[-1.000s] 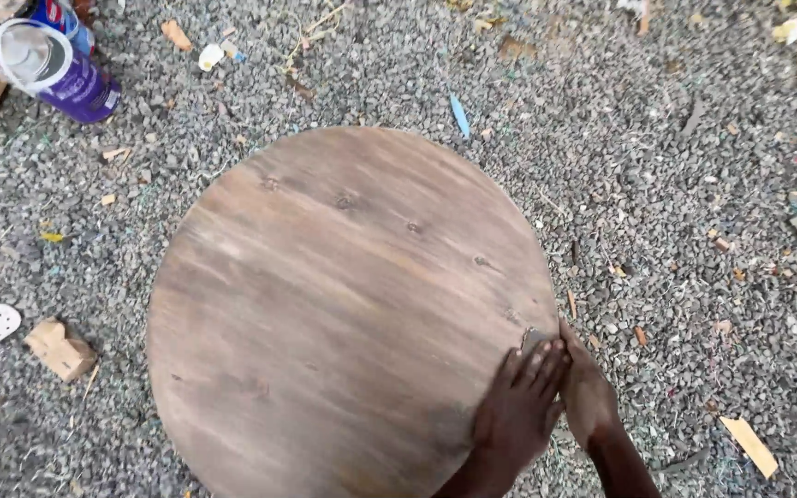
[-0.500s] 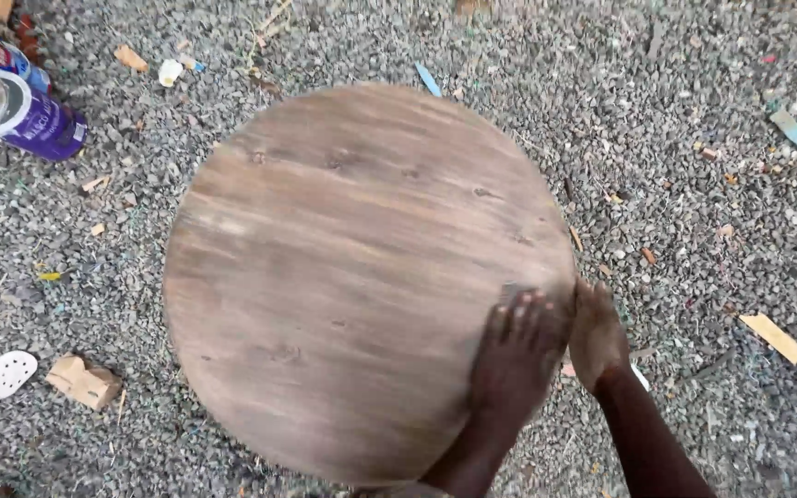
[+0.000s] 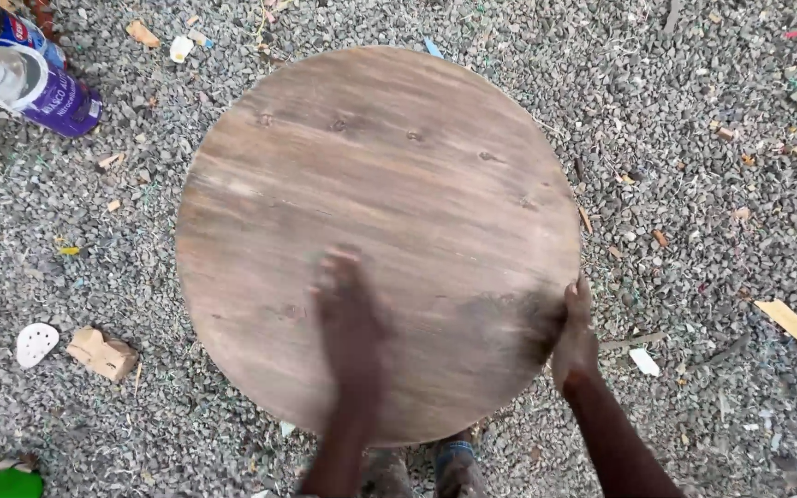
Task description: Sanding a circular wooden tabletop by hand using sandpaper to achieve a smooth finish.
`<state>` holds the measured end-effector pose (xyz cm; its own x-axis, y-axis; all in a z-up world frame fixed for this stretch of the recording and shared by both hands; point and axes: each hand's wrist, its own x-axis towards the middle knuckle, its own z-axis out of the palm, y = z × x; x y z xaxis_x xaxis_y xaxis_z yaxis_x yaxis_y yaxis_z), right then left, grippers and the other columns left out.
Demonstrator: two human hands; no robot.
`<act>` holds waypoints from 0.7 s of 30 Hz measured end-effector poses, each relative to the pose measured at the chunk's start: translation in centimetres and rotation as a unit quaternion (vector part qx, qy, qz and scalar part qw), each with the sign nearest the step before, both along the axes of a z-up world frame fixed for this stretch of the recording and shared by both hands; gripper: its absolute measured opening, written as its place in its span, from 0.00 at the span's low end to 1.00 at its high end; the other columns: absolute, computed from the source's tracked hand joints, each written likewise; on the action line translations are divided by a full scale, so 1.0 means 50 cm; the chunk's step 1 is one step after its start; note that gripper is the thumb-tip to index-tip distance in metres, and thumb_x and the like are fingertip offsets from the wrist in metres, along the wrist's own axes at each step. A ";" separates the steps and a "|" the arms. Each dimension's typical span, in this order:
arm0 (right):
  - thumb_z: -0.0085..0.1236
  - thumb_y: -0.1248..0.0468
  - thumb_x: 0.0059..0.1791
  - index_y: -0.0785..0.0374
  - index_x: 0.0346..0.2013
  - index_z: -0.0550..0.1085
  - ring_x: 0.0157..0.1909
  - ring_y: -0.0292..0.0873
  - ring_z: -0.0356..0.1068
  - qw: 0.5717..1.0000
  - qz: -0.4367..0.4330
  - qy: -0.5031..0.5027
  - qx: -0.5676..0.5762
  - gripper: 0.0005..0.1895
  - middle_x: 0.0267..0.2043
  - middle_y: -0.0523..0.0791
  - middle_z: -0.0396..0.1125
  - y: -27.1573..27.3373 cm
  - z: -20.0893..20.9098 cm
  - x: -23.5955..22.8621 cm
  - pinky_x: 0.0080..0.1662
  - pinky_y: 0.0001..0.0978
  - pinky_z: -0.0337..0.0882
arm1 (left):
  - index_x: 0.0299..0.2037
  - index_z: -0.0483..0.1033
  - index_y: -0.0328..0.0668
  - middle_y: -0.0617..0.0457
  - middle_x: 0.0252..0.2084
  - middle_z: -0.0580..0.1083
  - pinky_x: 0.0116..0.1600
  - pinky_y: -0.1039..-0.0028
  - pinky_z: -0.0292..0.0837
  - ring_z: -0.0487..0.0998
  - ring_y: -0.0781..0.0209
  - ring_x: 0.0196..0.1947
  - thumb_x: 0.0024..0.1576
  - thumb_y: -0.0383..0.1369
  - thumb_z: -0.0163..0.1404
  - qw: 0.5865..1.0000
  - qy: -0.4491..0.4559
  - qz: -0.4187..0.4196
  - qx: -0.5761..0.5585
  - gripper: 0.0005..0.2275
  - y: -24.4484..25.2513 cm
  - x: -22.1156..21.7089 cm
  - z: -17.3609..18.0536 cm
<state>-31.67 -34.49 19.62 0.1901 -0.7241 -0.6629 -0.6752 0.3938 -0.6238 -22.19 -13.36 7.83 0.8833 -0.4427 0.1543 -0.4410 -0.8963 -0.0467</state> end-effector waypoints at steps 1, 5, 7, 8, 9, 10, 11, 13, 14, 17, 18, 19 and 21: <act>0.30 0.41 0.55 0.44 0.79 0.46 0.79 0.68 0.41 1.000 -0.008 -0.005 0.002 0.37 0.76 0.66 0.44 -0.020 -0.049 -0.025 0.73 0.67 0.39 | 0.75 0.52 0.30 0.32 0.74 0.58 0.72 0.52 0.55 0.61 0.39 0.72 0.62 0.41 0.43 1.000 -0.005 -0.008 0.002 0.32 -0.058 -0.082 -0.022; 0.31 0.37 0.50 0.58 0.69 0.61 0.73 0.50 0.57 0.981 -0.031 -0.119 0.151 0.40 0.71 0.48 0.61 -0.008 -0.068 -0.087 0.72 0.49 0.50 | 0.78 0.41 0.49 0.53 0.81 0.43 0.78 0.58 0.35 0.41 0.54 0.80 0.66 0.51 0.26 0.947 0.175 -0.253 -0.096 0.31 -0.173 -0.264 0.027; 0.28 0.37 0.50 0.58 0.74 0.56 0.79 0.48 0.52 0.978 -0.045 -0.042 0.198 0.44 0.77 0.49 0.56 0.034 -0.043 -0.079 0.76 0.47 0.44 | 0.78 0.38 0.50 0.55 0.81 0.43 0.78 0.61 0.35 0.42 0.58 0.79 0.67 0.51 0.25 0.939 0.171 -0.283 -0.100 0.31 -0.100 -0.158 0.018; 0.31 0.41 0.53 0.59 0.74 0.57 0.78 0.49 0.55 0.975 -0.118 -0.032 0.188 0.39 0.76 0.50 0.56 0.052 -0.047 -0.090 0.76 0.45 0.48 | 0.78 0.41 0.45 0.49 0.80 0.44 0.77 0.57 0.41 0.44 0.52 0.79 0.67 0.47 0.32 0.958 0.154 -0.219 -0.107 0.31 -0.034 -0.083 0.012; 0.35 0.46 0.56 0.60 0.73 0.57 0.76 0.50 0.57 0.964 -0.196 -0.026 0.180 0.35 0.76 0.51 0.56 0.086 -0.055 -0.097 0.75 0.44 0.53 | 0.77 0.43 0.40 0.42 0.79 0.46 0.77 0.53 0.47 0.47 0.47 0.79 0.66 0.43 0.39 0.972 0.133 -0.161 -0.108 0.31 0.049 0.001 0.010; 0.35 0.46 0.56 0.60 0.73 0.57 0.76 0.50 0.57 0.962 -0.190 -0.027 0.192 0.35 0.76 0.51 0.56 0.122 -0.070 -0.095 0.75 0.44 0.53 | 0.77 0.43 0.40 0.42 0.79 0.46 0.77 0.53 0.47 0.47 0.47 0.79 0.66 0.43 0.39 0.974 0.130 -0.155 -0.097 0.31 0.138 0.078 0.014; 0.40 0.51 0.56 0.64 0.71 0.59 0.75 0.50 0.59 0.955 -0.250 -0.033 0.157 0.31 0.74 0.51 0.59 0.132 -0.079 -0.097 0.75 0.43 0.55 | 0.77 0.40 0.43 0.44 0.80 0.42 0.77 0.50 0.40 0.41 0.46 0.79 0.68 0.47 0.30 0.981 0.140 -0.047 -0.122 0.30 0.202 0.145 0.013; 0.46 0.55 0.57 0.67 0.69 0.61 0.73 0.51 0.62 0.943 -0.305 -0.044 0.126 0.28 0.72 0.51 0.61 0.141 -0.143 -0.135 0.75 0.41 0.56 | 0.78 0.37 0.46 0.45 0.80 0.38 0.78 0.46 0.32 0.35 0.46 0.80 0.69 0.50 0.22 0.977 0.143 0.063 -0.144 0.29 0.235 0.193 0.037; 0.45 0.55 0.58 0.64 0.60 0.65 0.63 0.49 0.65 0.948 -0.254 -0.157 0.113 0.20 0.59 0.48 0.63 0.142 -0.199 -0.169 0.67 0.42 0.63 | 0.76 0.44 0.40 0.40 0.78 0.47 0.77 0.46 0.40 0.45 0.43 0.78 0.70 0.48 0.25 0.980 0.083 0.098 -0.155 0.28 0.203 0.177 0.059; 0.45 0.56 0.58 0.60 0.59 0.67 0.61 0.49 0.67 0.950 -0.251 -0.169 0.074 0.17 0.56 0.46 0.65 0.158 -0.165 -0.150 0.66 0.47 0.65 | 0.75 0.47 0.37 0.39 0.77 0.51 0.76 0.49 0.48 0.50 0.43 0.77 0.67 0.50 0.32 0.993 0.070 0.034 -0.092 0.31 0.043 -0.085 0.018; 0.45 0.57 0.57 0.59 0.66 0.66 0.69 0.52 0.65 0.948 -0.303 -0.083 0.051 0.23 0.67 0.47 0.66 0.167 -0.126 -0.111 0.72 0.50 0.61 | 0.76 0.44 0.40 0.44 0.80 0.45 0.75 0.52 0.49 0.46 0.46 0.78 0.65 0.52 0.34 0.992 0.101 -0.072 -0.019 0.34 -0.035 -0.194 0.029; 0.45 0.57 0.57 0.59 0.66 0.66 0.69 0.52 0.65 0.949 -0.303 -0.071 0.045 0.23 0.67 0.47 0.66 0.159 -0.101 -0.111 0.72 0.50 0.61 | 0.76 0.44 0.40 0.44 0.80 0.45 0.75 0.52 0.49 0.46 0.46 0.78 0.65 0.52 0.34 0.991 0.113 -0.071 -0.022 0.34 -0.052 -0.234 0.044; 0.44 0.65 0.58 0.55 0.59 0.72 0.62 0.48 0.71 0.958 -0.281 0.011 0.055 0.15 0.63 0.47 0.71 0.147 -0.068 -0.076 0.60 0.35 0.69 | 0.77 0.49 0.44 0.52 0.80 0.49 0.76 0.55 0.43 0.48 0.52 0.78 0.65 0.41 0.39 0.911 0.280 -0.228 -0.198 0.29 -0.081 -0.279 0.062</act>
<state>-35.45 -27.13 16.24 -0.2242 -0.6339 -0.7402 -0.3503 0.7612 -0.5457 -36.16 -17.42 10.91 0.6111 -0.7906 -0.0373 -0.6267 -0.5121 0.5874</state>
